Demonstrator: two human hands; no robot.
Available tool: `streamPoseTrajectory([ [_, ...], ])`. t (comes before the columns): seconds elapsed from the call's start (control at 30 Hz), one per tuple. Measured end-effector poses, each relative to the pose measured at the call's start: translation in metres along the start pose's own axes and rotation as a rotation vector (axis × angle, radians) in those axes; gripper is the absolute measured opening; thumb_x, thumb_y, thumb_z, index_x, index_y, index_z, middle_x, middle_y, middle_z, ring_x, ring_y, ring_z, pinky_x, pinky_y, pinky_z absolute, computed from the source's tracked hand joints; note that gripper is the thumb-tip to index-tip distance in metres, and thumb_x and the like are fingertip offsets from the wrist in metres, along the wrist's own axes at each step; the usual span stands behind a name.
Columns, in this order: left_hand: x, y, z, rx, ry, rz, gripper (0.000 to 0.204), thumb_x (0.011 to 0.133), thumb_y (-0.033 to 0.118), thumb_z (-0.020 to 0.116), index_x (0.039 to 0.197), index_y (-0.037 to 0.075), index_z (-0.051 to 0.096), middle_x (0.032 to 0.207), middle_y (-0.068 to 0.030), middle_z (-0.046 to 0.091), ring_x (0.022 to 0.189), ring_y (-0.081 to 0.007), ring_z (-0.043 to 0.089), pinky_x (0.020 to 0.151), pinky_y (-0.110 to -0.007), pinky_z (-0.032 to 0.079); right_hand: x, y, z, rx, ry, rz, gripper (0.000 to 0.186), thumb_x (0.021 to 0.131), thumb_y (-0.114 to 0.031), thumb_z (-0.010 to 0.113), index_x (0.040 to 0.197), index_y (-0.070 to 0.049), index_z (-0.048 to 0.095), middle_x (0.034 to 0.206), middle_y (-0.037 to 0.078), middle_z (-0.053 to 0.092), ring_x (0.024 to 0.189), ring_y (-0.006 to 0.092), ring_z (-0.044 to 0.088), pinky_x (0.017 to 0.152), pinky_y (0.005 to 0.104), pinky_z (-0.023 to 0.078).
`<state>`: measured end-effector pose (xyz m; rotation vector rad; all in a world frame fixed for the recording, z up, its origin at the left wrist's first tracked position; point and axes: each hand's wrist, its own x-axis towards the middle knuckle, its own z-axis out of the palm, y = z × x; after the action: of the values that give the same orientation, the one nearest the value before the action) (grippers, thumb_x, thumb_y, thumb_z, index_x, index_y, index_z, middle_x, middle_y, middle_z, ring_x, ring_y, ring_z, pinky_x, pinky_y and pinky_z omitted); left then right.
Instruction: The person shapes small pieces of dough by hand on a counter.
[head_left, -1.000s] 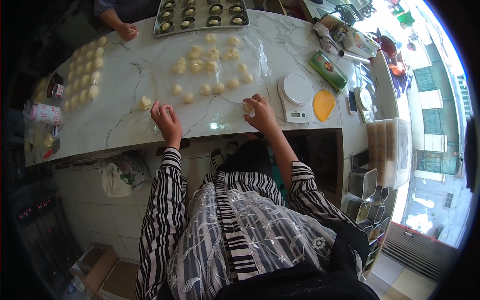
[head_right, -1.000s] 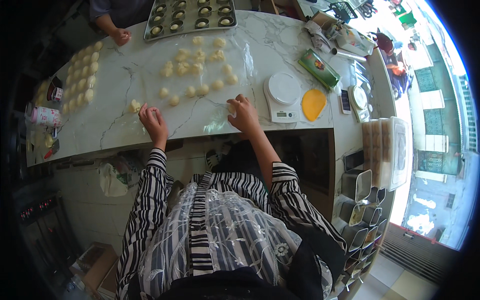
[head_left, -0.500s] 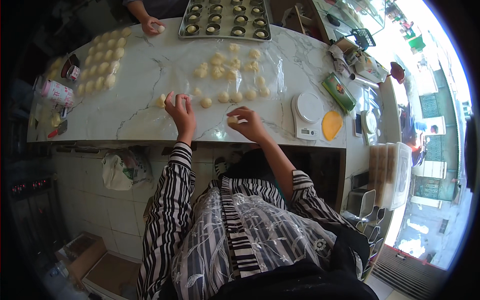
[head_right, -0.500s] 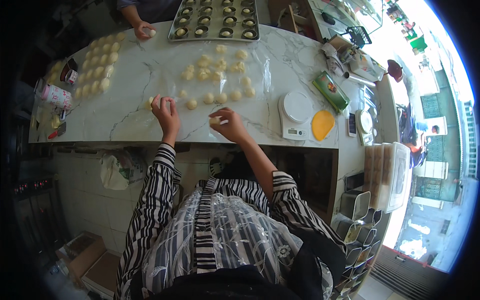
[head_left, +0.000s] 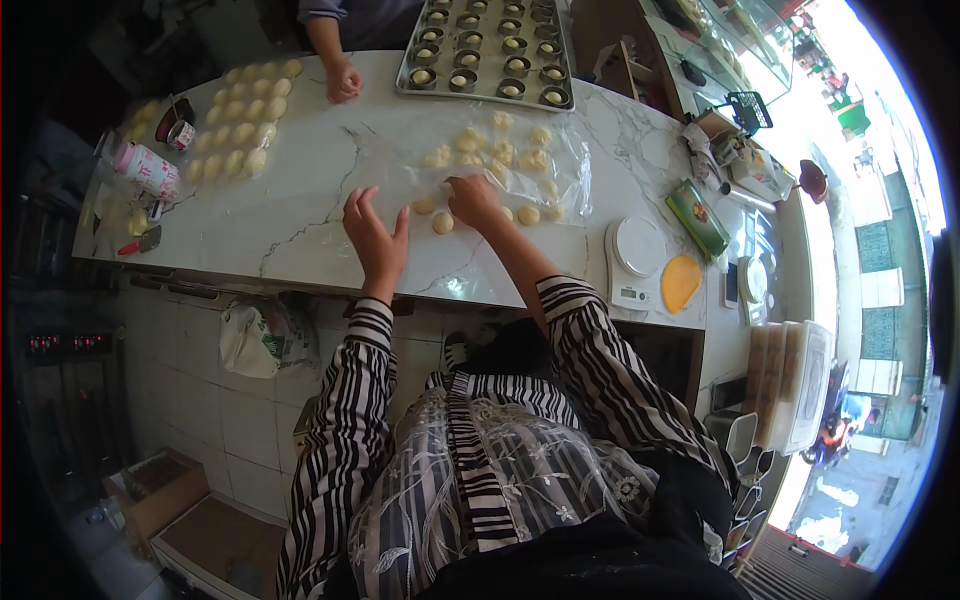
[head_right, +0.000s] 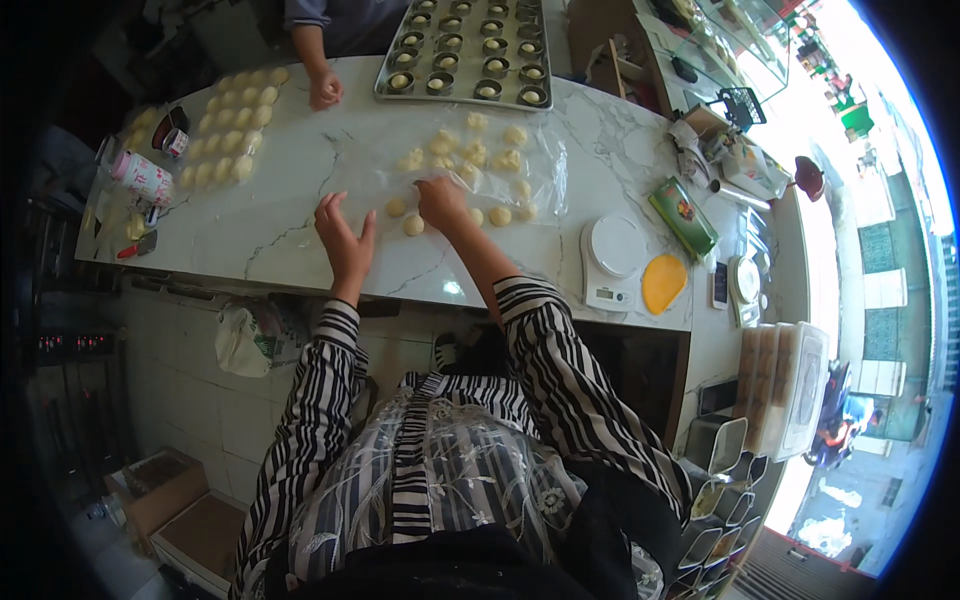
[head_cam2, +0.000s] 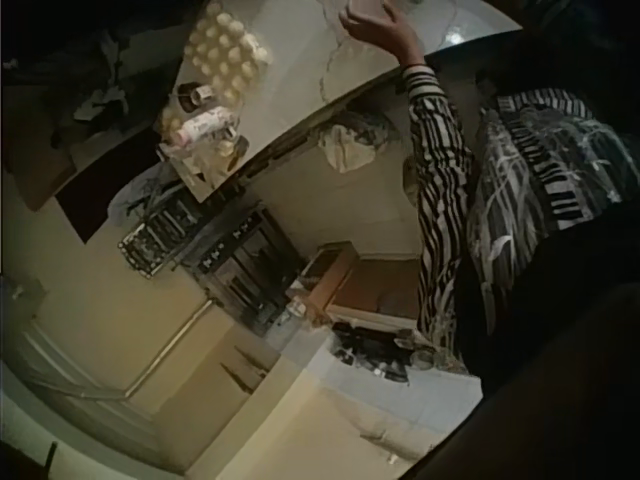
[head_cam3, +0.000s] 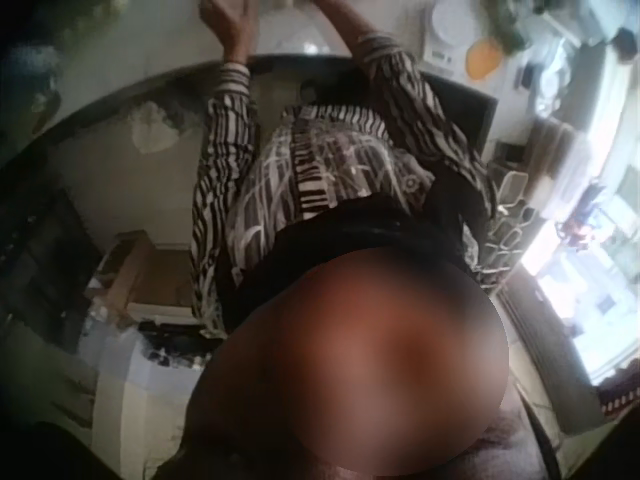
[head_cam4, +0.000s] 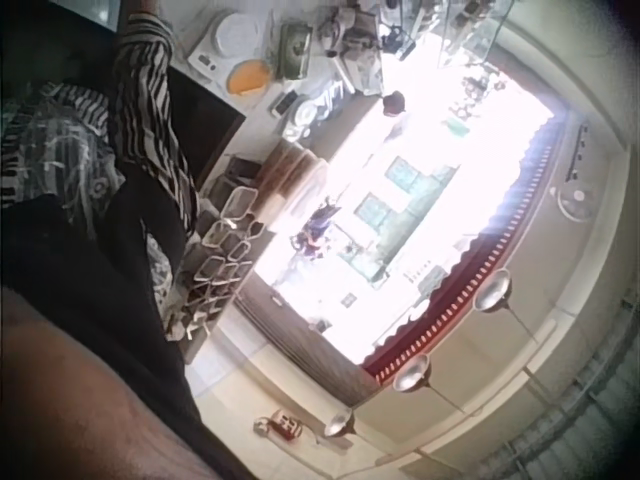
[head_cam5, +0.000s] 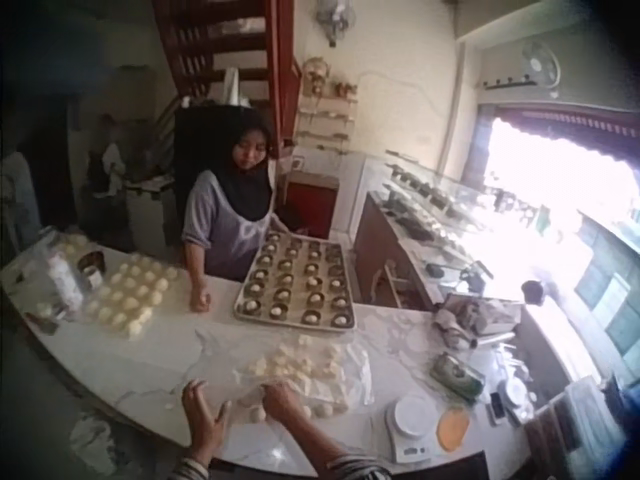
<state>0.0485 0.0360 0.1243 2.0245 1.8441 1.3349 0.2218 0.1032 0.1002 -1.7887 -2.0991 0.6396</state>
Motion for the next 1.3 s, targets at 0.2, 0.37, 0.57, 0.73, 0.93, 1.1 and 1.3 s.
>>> streamPoseTrajectory([
  [0.2, -0.044, -0.024, -0.022, 0.366, -0.135, -0.178, 0.045, 0.078, 0.015, 0.071, 0.115, 0.005, 0.048, 0.126, -0.0211, 0.046, 0.114, -0.037, 0.049, 0.09, -0.043, 0.044, -0.012, 0.002, -0.001, -0.053, 0.06, -0.043, 0.03, 0.075, -0.013, 0.062, 0.105, -0.014, 0.068, 0.1, 0.013, 0.067, 0.1, 0.033, 0.061, 0.095, 0.0473, 0.041],
  [0.37, -0.042, -0.057, -0.033, 0.29, -0.149, -0.338, 0.023, 0.083, 0.008, 0.063, 0.103, 0.002, 0.053, 0.108, -0.0156, 0.057, 0.098, -0.033, 0.058, 0.081, -0.041, 0.048, -0.068, -0.036, 0.014, 0.16, 0.241, -0.185, 0.029, 0.076, -0.015, 0.067, 0.102, -0.005, 0.066, 0.102, 0.012, 0.064, 0.1, 0.0322, 0.059, 0.085, 0.0421, 0.048],
  [0.57, -0.037, -0.068, -0.022, -0.136, 0.188, -0.359, 0.012, 0.093, 0.008, 0.052, 0.101, 0.0, 0.054, 0.097, -0.0158, 0.06, 0.086, -0.0308, 0.06, 0.077, -0.039, 0.049, -0.039, -0.074, 0.073, 0.153, 0.183, -0.488, 0.044, 0.079, -0.009, 0.06, 0.122, -0.004, 0.056, 0.123, 0.017, 0.055, 0.111, 0.0343, 0.055, 0.093, 0.0422, 0.047],
  [0.73, -0.032, -0.073, -0.03, -0.098, 0.136, -0.314, 0.019, 0.092, 0.014, 0.056, 0.105, 0.0, 0.053, 0.104, -0.0173, 0.059, 0.092, -0.033, 0.059, 0.081, -0.041, 0.048, -0.015, -0.114, 0.068, 0.329, -0.023, -0.156, 0.078, 0.078, -0.024, 0.069, 0.143, -0.009, 0.028, 0.137, 0.018, 0.04, 0.12, 0.036, 0.048, 0.091, 0.0456, 0.048],
  [0.93, -0.041, -0.068, -0.041, 0.28, -0.141, -0.292, 0.05, 0.08, 0.03, 0.071, 0.116, 0.004, 0.048, 0.109, -0.0155, 0.055, 0.103, -0.0332, 0.053, 0.085, -0.045, 0.045, -0.012, -0.13, 0.062, 0.234, 0.139, -0.018, 0.073, 0.076, -0.04, 0.073, 0.132, -0.008, 0.039, 0.12, 0.015, 0.051, 0.115, 0.0336, 0.05, 0.081, 0.0448, 0.049],
  [1.1, -0.037, -0.034, -0.043, 0.457, -0.185, -0.247, 0.057, 0.075, 0.031, 0.074, 0.119, 0.006, 0.048, 0.111, -0.0127, 0.055, 0.103, -0.0348, 0.052, 0.077, -0.05, 0.048, 0.001, -0.117, 0.047, 0.308, -0.025, 0.069, 0.056, 0.08, -0.044, 0.068, 0.119, -0.006, 0.052, 0.1, 0.012, 0.06, 0.108, 0.0301, 0.054, 0.078, 0.0445, 0.048],
  [1.3, -0.032, -0.051, -0.03, 0.558, -0.234, -0.35, 0.025, 0.084, 0.022, 0.062, 0.103, 0.006, 0.056, 0.101, -0.0159, 0.06, 0.094, -0.0373, 0.058, 0.073, -0.049, 0.049, 0.012, -0.11, 0.063, 0.302, 0.219, -0.539, 0.041, 0.088, -0.033, 0.06, 0.115, -0.003, 0.06, 0.102, 0.015, 0.061, 0.107, 0.0325, 0.055, 0.088, 0.0442, 0.045],
])
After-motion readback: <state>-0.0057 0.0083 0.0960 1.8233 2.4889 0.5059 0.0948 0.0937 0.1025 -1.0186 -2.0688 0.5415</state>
